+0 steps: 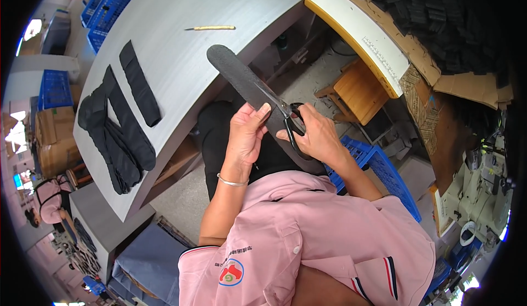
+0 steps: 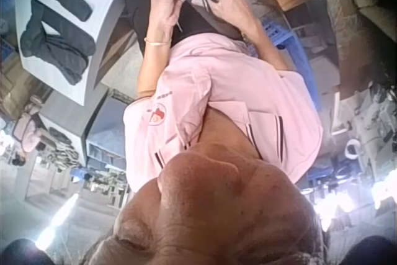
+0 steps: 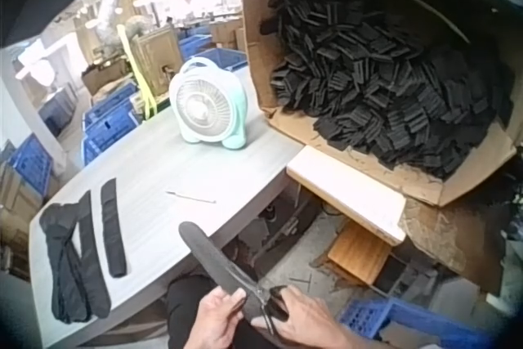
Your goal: Trimming foam padding with scissors and inserting it into fabric straps at a workshop table.
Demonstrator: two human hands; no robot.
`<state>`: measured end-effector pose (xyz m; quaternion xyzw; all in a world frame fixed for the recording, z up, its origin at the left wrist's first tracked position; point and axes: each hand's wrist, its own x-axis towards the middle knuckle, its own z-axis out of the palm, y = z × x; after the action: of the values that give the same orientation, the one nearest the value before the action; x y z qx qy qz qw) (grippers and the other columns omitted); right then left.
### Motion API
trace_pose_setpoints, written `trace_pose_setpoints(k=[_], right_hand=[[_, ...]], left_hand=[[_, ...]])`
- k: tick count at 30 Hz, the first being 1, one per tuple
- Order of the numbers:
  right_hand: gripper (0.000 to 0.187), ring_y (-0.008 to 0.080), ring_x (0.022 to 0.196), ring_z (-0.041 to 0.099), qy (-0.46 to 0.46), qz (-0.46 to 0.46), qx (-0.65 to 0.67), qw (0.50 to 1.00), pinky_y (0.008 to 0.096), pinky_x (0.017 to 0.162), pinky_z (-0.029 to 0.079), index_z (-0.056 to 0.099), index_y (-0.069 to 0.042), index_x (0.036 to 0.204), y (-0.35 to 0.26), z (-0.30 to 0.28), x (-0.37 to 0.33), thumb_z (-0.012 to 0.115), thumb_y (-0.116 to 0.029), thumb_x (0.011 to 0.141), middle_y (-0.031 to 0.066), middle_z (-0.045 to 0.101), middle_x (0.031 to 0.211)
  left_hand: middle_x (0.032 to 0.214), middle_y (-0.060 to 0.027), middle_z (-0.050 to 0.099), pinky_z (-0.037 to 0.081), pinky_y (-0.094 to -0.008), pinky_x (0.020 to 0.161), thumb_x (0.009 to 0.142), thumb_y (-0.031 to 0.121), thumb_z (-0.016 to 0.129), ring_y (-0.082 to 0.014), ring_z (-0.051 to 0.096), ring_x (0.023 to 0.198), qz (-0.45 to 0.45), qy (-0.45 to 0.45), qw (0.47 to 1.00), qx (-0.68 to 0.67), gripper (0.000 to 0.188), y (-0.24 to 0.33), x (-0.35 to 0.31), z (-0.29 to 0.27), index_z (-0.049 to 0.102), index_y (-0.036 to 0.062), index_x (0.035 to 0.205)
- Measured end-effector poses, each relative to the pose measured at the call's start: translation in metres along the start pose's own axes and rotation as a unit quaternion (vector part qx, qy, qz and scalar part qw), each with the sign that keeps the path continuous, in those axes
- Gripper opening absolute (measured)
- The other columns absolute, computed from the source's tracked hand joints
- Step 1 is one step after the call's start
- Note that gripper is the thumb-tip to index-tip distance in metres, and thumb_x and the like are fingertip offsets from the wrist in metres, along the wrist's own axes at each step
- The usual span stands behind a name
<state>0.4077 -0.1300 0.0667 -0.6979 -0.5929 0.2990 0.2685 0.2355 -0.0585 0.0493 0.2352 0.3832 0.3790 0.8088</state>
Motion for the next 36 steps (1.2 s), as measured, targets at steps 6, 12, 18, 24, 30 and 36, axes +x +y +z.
trace_pose_setpoints(k=[6,12,18,24,30,36], right_hand=[[0.061,0.0405,0.086,0.064,0.001,-0.008,-0.009,1.000,0.0451,0.072,0.051,0.059,0.002,0.105,-0.002,0.000,0.002,0.080,-0.049,0.077,0.0178,0.063,0.096],[0.052,0.0418,0.079,0.061,0.022,-0.010,0.029,0.999,0.0457,0.067,0.047,0.057,0.002,0.092,-0.005,0.006,-0.003,0.080,-0.042,0.078,0.0194,0.059,0.084],[0.048,0.0419,0.074,0.057,0.038,-0.030,0.048,0.998,0.0460,0.065,0.045,0.054,0.003,0.086,-0.004,0.015,-0.005,0.080,-0.036,0.081,0.0208,0.057,0.081],[0.048,0.0404,0.071,0.056,0.036,-0.029,0.053,0.998,0.0450,0.064,0.045,0.052,0.004,0.085,-0.003,0.018,-0.005,0.079,-0.036,0.081,0.0204,0.055,0.077],[0.052,0.0393,0.073,0.060,0.021,-0.039,0.014,0.999,0.0457,0.065,0.048,0.056,0.004,0.085,-0.002,0.020,-0.004,0.077,-0.044,0.082,0.0193,0.058,0.081],[0.054,0.0379,0.074,0.061,-0.003,-0.038,0.018,0.999,0.0449,0.065,0.049,0.057,0.003,0.088,-0.006,0.021,-0.005,0.078,-0.045,0.080,0.0180,0.059,0.084]], left_hand=[[0.105,-0.0060,0.072,0.057,-0.0255,0.082,0.094,0.008,0.068,-0.0114,0.069,0.091,-0.006,0.005,1.000,-0.017,0.020,0.000,-0.001,0.001,0.064,0.0021,0.113],[0.104,-0.0062,0.072,0.057,-0.0256,0.081,0.094,0.007,0.067,-0.0114,0.069,0.090,-0.005,-0.010,1.000,-0.013,0.020,0.006,-0.003,0.006,0.064,0.0021,0.113],[0.104,-0.0054,0.072,0.056,-0.0248,0.080,0.094,0.007,0.067,-0.0108,0.069,0.090,-0.004,-0.015,1.000,0.012,0.019,0.005,-0.001,0.002,0.065,0.0024,0.112],[0.108,-0.0055,0.071,0.055,-0.0250,0.084,0.094,0.007,0.068,-0.0106,0.067,0.093,-0.008,-0.017,1.000,0.014,0.022,0.008,-0.001,0.000,0.064,0.0024,0.115],[0.114,-0.0059,0.068,0.051,-0.0221,0.088,0.093,0.007,0.068,-0.0089,0.064,0.099,0.091,-0.010,0.996,0.004,0.034,0.032,0.004,0.007,0.057,0.0015,0.125],[0.103,-0.0046,0.071,0.051,-0.0232,0.082,0.093,0.008,0.068,-0.0092,0.065,0.089,0.098,0.036,0.995,0.009,0.024,0.051,0.014,0.001,0.061,0.0026,0.116]])
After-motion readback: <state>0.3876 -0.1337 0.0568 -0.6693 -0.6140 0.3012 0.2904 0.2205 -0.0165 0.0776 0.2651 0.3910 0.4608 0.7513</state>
